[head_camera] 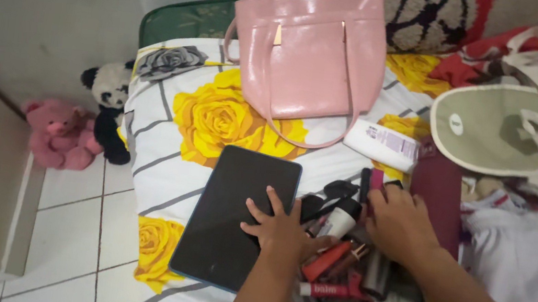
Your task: The person packs a pink handbag with daily essentials from a bed. They place a tablet, a small box, a silver cylindrical bottle, a maroon water bottle, and a white lotion bottle into the bag one by one.
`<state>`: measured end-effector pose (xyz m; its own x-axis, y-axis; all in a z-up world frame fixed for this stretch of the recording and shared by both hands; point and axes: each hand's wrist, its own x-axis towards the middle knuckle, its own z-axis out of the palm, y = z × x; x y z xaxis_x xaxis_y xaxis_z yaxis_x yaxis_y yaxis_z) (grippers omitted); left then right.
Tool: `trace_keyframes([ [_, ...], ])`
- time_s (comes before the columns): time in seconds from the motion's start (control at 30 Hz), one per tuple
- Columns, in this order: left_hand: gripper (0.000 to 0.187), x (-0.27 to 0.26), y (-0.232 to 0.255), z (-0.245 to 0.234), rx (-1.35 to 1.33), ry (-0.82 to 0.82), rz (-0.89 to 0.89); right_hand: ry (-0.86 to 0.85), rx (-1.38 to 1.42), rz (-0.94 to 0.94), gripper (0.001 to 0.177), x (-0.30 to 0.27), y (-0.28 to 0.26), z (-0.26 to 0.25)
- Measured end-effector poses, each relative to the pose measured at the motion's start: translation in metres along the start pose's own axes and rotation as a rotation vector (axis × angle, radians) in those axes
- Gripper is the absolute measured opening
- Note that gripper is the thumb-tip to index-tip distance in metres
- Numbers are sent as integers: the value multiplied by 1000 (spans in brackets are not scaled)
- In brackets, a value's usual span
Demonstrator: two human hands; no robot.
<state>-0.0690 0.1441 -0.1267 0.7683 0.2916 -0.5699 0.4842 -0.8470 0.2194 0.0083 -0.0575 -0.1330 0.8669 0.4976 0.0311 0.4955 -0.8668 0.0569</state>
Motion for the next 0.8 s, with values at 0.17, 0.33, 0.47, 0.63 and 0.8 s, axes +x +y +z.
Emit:
trace_keyframes([
  [0.17,121,1,-3,4,-1,16,20,-181,-155,105,57,-4,12,-15],
  [0.33,119,2,-6,7,-24,28,29,-488,-150,199,91,-12,26,-50],
  [0.47,112,7,-11,10,-24,70,30,-730,-138,307,120,-9,18,-78],
  [0.63,98,13,-9,15,-63,102,19,-790,-322,192,124,-27,7,-82],
  [0.8,89,16,-17,29,-171,211,29,-643,-362,41,103,-40,26,-62],
])
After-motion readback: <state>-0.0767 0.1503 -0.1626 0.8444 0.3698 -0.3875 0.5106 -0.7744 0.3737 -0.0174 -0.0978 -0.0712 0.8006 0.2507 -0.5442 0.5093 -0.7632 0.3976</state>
